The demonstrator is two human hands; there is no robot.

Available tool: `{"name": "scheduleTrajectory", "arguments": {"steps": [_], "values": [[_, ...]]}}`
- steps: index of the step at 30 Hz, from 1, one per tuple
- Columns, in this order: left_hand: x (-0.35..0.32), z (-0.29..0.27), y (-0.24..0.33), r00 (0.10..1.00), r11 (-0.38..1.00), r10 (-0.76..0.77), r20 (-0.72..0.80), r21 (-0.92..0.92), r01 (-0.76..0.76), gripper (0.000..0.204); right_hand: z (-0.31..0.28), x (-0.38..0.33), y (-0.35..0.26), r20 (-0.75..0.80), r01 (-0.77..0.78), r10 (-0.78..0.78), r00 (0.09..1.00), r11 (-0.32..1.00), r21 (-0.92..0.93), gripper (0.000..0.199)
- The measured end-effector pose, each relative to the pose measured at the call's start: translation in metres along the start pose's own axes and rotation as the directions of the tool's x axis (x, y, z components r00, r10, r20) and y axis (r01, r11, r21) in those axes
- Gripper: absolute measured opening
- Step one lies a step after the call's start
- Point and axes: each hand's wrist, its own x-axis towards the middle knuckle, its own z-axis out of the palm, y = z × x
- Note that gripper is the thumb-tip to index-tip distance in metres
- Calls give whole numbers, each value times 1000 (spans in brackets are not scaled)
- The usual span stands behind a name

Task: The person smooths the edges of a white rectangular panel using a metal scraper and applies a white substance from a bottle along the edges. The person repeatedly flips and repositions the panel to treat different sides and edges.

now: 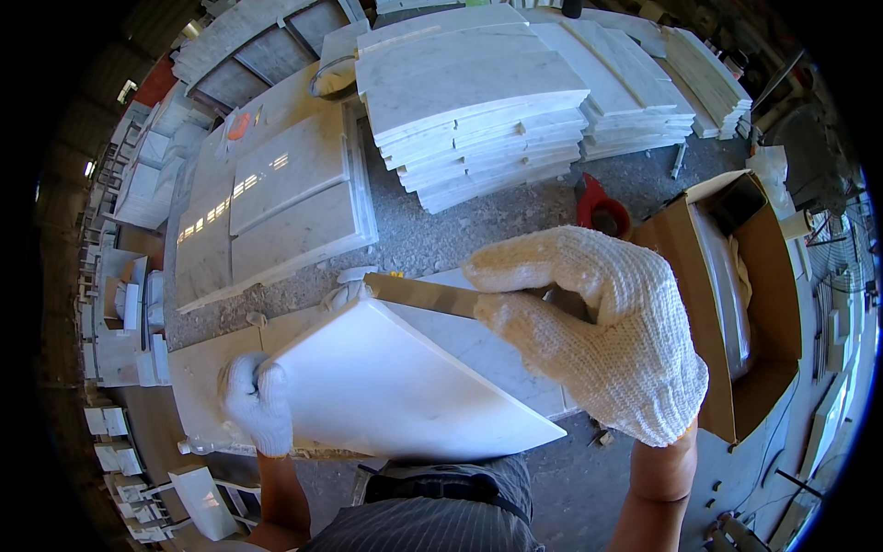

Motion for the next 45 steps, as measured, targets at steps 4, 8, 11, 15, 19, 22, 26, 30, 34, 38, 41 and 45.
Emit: {"name": "scheduleTrajectory", "arguments": {"steps": [4, 8, 11, 15, 19, 22, 26, 30, 34, 38, 41, 45], "values": [[-1, 0, -2, 1000, 1000, 6, -2, -3, -6, 56, 0, 1, -2, 12, -1, 1, 1000, 1000, -14, 25], [-1, 2, -3, 999, 999, -16, -28, -35, 15, 47, -2, -1, 1, -15, -49, 50, 999, 998, 35, 25], [-2, 1, -1, 999, 999, -25, -31, -40, 23, 44, 1, -3, 12, -35, -29, 32, 999, 996, 81, 25], [6, 7, 5, 999, 997, -18, -40, -73, 16, 43, -7, -9, 3, -54, -62, 65, 996, 997, 48, 25], [1, 2, 2, 998, 999, -24, -54, -30, 22, 44, -1, -4, -3, -1, -79, 79, 997, 997, -15, 24], [2, 2, 5, 998, 999, -22, -50, -27, 21, 43, -1, -6, -11, -14, -48, 48, 999, 997, -54, 22], [3, 2, 5, 999, 999, -29, -40, -40, 27, 44, 2, -4, -16, -25, -17, 15, 1000, 996, -85, 18], [2, 3, 5, 998, 997, -50, -33, -58, 48, 45, -2, -5, -6, -35, 117, -123, 992, 983, -142, 19], [1, 3, 3, 998, 998, -46, -38, -46, 45, 45, -3, -12, 12, -178, -139, 124, 976, 987, -74, 19], [-3, 4, 1, 997, 998, -52, -55, -24, 51, 42, -10, -24, 77, -251, -255, 203, 946, 947, -194, 19], [1, 2, 3, 999, 999, -37, -9, 0, 37, 39, -21, -37, 136, -215, -109, -30, 976, 786, -608, 19], [-1, 5, 0, 997, 997, -74, -3, 22, 74, 41, -9, -46, 185, -268, -264, 94, 959, 647, -716, 18]]}}
